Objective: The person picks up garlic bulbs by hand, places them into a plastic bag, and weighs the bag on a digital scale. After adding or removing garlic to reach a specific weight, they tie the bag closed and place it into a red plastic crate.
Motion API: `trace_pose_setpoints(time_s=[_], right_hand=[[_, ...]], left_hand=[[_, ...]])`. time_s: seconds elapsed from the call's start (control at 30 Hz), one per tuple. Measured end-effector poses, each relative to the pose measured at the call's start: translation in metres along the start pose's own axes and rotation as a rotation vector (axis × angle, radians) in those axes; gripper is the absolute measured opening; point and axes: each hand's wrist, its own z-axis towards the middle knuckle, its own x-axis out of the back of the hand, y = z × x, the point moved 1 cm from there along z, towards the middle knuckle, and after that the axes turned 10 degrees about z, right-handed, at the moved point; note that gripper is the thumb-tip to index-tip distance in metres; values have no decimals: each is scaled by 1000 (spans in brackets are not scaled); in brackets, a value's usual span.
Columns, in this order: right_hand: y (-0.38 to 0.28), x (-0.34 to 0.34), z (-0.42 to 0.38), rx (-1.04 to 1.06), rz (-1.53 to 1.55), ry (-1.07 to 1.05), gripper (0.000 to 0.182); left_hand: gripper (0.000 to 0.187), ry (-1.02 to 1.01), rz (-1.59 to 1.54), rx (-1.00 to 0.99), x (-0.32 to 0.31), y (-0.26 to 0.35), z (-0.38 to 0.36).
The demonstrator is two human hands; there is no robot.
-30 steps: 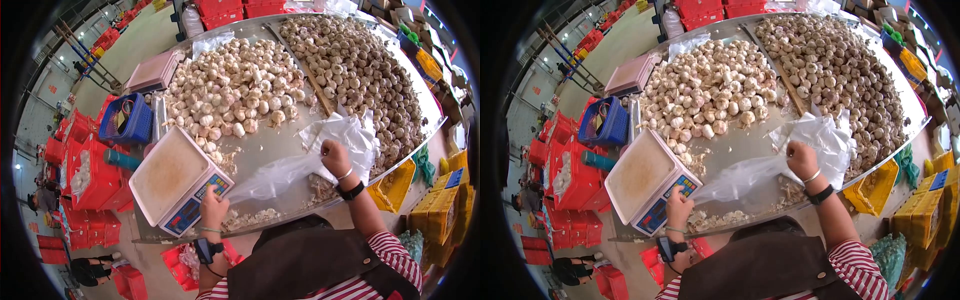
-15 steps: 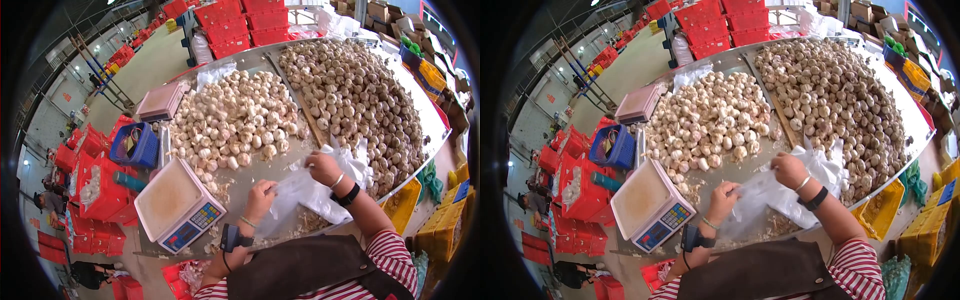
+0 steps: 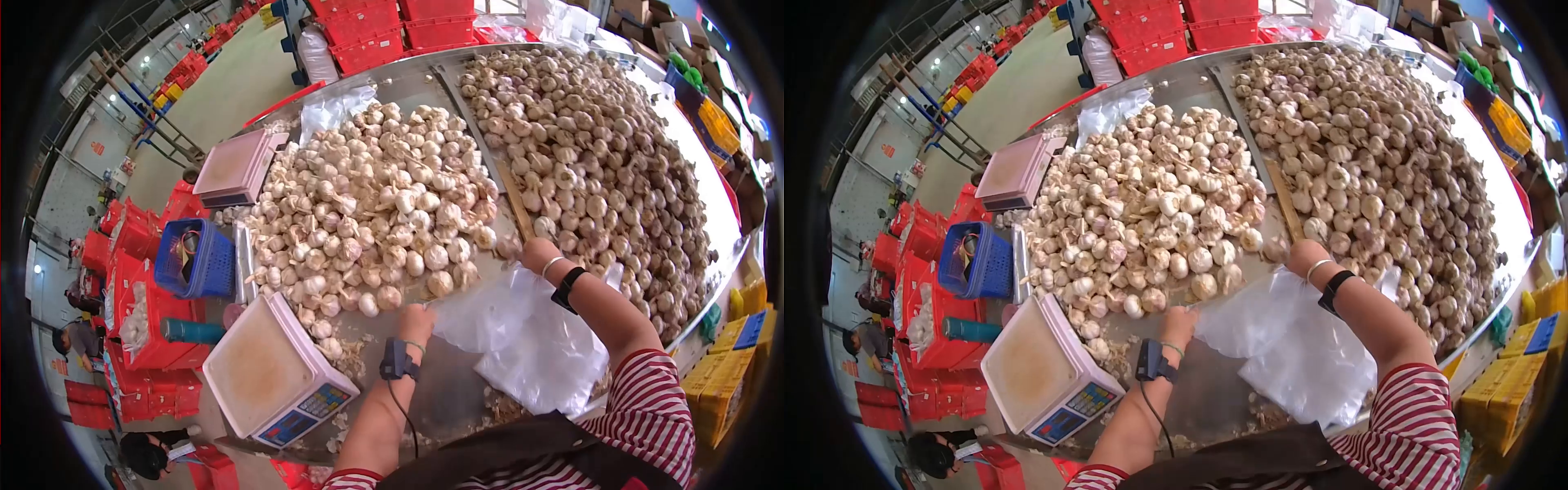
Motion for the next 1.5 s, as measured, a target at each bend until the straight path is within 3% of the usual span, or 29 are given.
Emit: trace_pose_setpoints(time_s=[0.03, 0.27, 0.37, 0.47, 0.5, 0.53, 0.57, 0.6, 0.83, 1.0, 1.13, 1.2, 1.23, 1.27, 1.43, 1.5], right_hand=[[-14, 10, 9, -20, 34, 26, 25], [-62, 14, 109, 111, 97, 184, 20], [-70, 9, 119, 125, 283, 309, 20], [-69, 8, 114, 198, 733, 338, 15], [-73, 8, 113, 235, 704, 473, 11], [-75, 10, 112, 233, 714, 470, 11], [-74, 14, 109, 244, 667, 496, 12], [-75, 17, 104, 252, 619, 517, 14], [-83, 46, 14, 407, 897, 413, 17], [-93, 64, -82, 500, 1003, 342, 12], [-99, 39, -131, 370, 1169, 170, 9], [-104, 25, -139, 378, 1130, 135, 9], [-105, 18, -141, 421, 1042, 116, 9], [-110, 15, -146, 460, 956, 100, 9], [-195, 31, -181, 580, 1099, 125, 9], [-245, 36, -196, 648, 1112, 136, 7]], left_hand=[[34, 143, 187, -73, 8, 7, 12], [33, 343, 285, 49, 55, 27, 77], [31, 433, 273, 33, 57, 26, 108], [28, 548, 211, 45, 61, 27, 140], [26, 726, 123, -151, 70, 30, 147], [24, 894, 33, -349, 76, 31, 150], [21, 811, 48, -238, 78, 26, 147], [23, 696, 37, -91, 93, 49, 123], [18, 712, 318, -261, 154, 41, 21], [11, 739, 266, -280, 167, 36, -104], [11, 817, 143, -292, 146, 3, -164], [14, 547, -190, -172, 133, -19, -177], [17, 429, -529, -143, 134, -30, -180], [17, 436, -537, -148, 137, -40, -186], [19, 628, -955, -335, 214, -41, -224], [17, 699, -984, -558, 260, -60, -242]])
